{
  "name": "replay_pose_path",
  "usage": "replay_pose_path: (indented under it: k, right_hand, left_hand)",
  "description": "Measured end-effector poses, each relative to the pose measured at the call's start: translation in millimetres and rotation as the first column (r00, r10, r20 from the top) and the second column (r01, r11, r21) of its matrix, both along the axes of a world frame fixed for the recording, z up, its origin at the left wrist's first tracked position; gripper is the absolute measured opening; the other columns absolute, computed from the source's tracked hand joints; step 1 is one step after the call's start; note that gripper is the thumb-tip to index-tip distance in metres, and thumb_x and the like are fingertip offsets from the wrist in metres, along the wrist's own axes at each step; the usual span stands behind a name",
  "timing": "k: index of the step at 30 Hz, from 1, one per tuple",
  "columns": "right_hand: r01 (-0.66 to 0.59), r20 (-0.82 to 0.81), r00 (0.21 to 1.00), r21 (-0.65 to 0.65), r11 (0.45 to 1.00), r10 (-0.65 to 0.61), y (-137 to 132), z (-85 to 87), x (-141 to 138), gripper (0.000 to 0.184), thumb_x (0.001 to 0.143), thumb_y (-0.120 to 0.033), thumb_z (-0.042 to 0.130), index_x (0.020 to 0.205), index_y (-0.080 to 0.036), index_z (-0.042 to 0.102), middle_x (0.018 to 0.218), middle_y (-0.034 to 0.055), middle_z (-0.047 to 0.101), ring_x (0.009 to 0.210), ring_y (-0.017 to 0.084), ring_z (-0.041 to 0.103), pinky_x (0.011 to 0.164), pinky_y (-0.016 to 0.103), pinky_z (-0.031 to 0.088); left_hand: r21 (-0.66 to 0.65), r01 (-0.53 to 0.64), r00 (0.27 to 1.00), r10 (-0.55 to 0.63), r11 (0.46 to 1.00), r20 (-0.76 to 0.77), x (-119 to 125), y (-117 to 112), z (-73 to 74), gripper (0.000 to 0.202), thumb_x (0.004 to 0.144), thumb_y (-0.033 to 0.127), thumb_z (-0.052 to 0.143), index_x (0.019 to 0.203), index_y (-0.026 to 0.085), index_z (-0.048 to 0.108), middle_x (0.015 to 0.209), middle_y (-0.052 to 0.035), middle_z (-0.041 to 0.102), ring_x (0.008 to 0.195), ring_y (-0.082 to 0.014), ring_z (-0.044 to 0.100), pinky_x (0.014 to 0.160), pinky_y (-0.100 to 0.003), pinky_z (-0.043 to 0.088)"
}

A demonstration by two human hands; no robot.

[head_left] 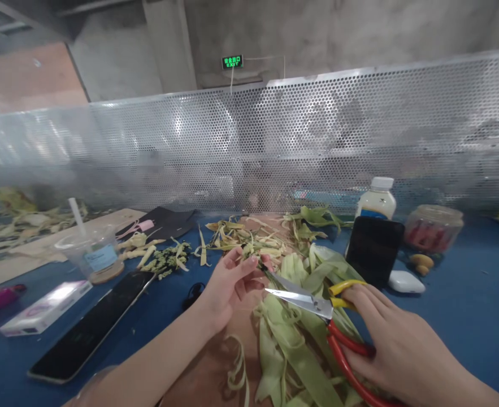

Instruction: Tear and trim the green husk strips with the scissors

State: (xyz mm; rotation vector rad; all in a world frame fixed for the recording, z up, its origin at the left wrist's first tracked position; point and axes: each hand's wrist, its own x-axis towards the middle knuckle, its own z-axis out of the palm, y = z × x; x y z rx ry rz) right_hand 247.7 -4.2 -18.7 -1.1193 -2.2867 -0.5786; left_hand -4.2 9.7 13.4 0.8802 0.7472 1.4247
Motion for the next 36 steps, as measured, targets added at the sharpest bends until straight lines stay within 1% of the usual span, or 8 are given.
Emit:
replay_pose_path:
  k: [7, 13, 17, 21, 24, 29, 34, 36]
  right_hand:
    - [-0.014, 0.014, 1.000, -0.016, 1.000, 0.014, 1.0, -3.0, 0.8, 0.034, 0.064, -0.032, 0.051, 0.095, -0.019, 0.047, 0.091, 0.0079, 0.060, 0.074, 0.021, 0.060, 0.051, 0.027, 0.046]
    - [-0.022, -0.007, 1.000, -0.048, 0.999, 0.022, -0.4, -5.2, 0.6, 0.031, 0.065, -0.032, 0.051, 0.094, -0.020, 0.048, 0.092, 0.0072, 0.060, 0.075, 0.020, 0.060, 0.052, 0.026, 0.046]
    - [-0.037, -0.017, 0.999, -0.045, 0.998, 0.036, -1.0, -6.6, 0.8, 0.031, 0.064, -0.030, 0.051, 0.093, -0.020, 0.049, 0.091, 0.0064, 0.060, 0.077, 0.020, 0.060, 0.055, 0.027, 0.047]
    - [-0.036, -0.009, 0.999, -0.032, 0.999, 0.036, -0.8, -7.6, 1.0, 0.032, 0.064, -0.031, 0.051, 0.093, -0.020, 0.048, 0.090, 0.0062, 0.060, 0.077, 0.021, 0.060, 0.054, 0.027, 0.047]
    - [-0.037, -0.009, 0.999, -0.032, 0.999, 0.036, -0.8, -7.9, 0.4, 0.031, 0.064, -0.030, 0.051, 0.093, -0.020, 0.048, 0.090, 0.0061, 0.060, 0.076, 0.021, 0.060, 0.054, 0.028, 0.048]
    - [-0.027, -0.001, 1.000, -0.027, 0.999, 0.027, -1.9, -7.6, -0.1, 0.030, 0.067, -0.031, 0.050, 0.095, -0.019, 0.049, 0.091, 0.0069, 0.061, 0.078, 0.021, 0.061, 0.054, 0.028, 0.048]
    - [-0.017, 0.020, 1.000, 0.021, 1.000, 0.017, -1.3, -7.9, -0.6, 0.030, 0.068, -0.032, 0.050, 0.094, -0.018, 0.049, 0.090, 0.0071, 0.061, 0.076, 0.021, 0.061, 0.052, 0.028, 0.048]
    - [-0.023, 0.022, 1.000, 0.055, 0.998, 0.022, -1.3, -7.2, -1.3, 0.029, 0.067, -0.031, 0.050, 0.092, -0.018, 0.049, 0.087, 0.0068, 0.062, 0.075, 0.021, 0.061, 0.051, 0.028, 0.049]
  left_hand:
    - [-0.021, -0.026, 1.000, 0.026, 0.999, 0.001, 1.0, -0.9, 0.5, 0.027, 0.061, 0.018, 0.070, 0.073, 0.017, 0.046, 0.066, 0.0035, 0.062, 0.055, -0.0105, 0.060, 0.049, -0.020, 0.048]
    - [-0.038, -0.045, 0.999, 0.044, 0.998, -0.007, 2.1, -1.8, 1.2, 0.029, 0.058, 0.020, 0.072, 0.074, 0.017, 0.048, 0.067, 0.0026, 0.062, 0.052, -0.0096, 0.059, 0.049, -0.019, 0.048]
    - [-0.035, -0.033, 0.999, 0.032, 0.999, -0.030, 1.6, -1.3, -0.6, 0.027, 0.060, 0.022, 0.071, 0.077, 0.017, 0.051, 0.072, 0.0018, 0.063, 0.055, -0.0096, 0.060, 0.050, -0.019, 0.048]
    - [-0.051, -0.049, 0.998, 0.048, 0.997, -0.033, 2.0, -1.3, -0.4, 0.030, 0.059, 0.022, 0.072, 0.079, 0.017, 0.050, 0.073, 0.0020, 0.063, 0.055, -0.0101, 0.061, 0.047, -0.017, 0.047]
    - [-0.059, -0.040, 0.998, 0.038, 0.997, -0.041, 2.0, -1.2, 0.0, 0.032, 0.059, 0.022, 0.072, 0.081, 0.017, 0.050, 0.077, 0.0005, 0.064, 0.058, -0.0114, 0.063, 0.047, -0.017, 0.048]
    - [-0.060, -0.035, 0.999, 0.033, 0.998, -0.041, 0.8, -1.5, -0.5, 0.031, 0.061, 0.023, 0.071, 0.083, 0.017, 0.050, 0.082, -0.0006, 0.065, 0.060, -0.0127, 0.064, 0.047, -0.018, 0.049]
    - [-0.040, 0.000, 0.999, -0.002, 0.999, -0.047, 0.1, -2.0, -0.4, 0.027, 0.063, 0.024, 0.069, 0.081, 0.017, 0.050, 0.086, -0.0035, 0.065, 0.071, -0.0162, 0.065, 0.044, -0.015, 0.048]
    - [-0.046, 0.002, 0.999, -0.004, 0.999, -0.043, 0.0, -1.9, -0.6, 0.027, 0.063, 0.024, 0.069, 0.081, 0.016, 0.050, 0.087, -0.0037, 0.065, 0.072, -0.0162, 0.065, 0.044, -0.015, 0.049]
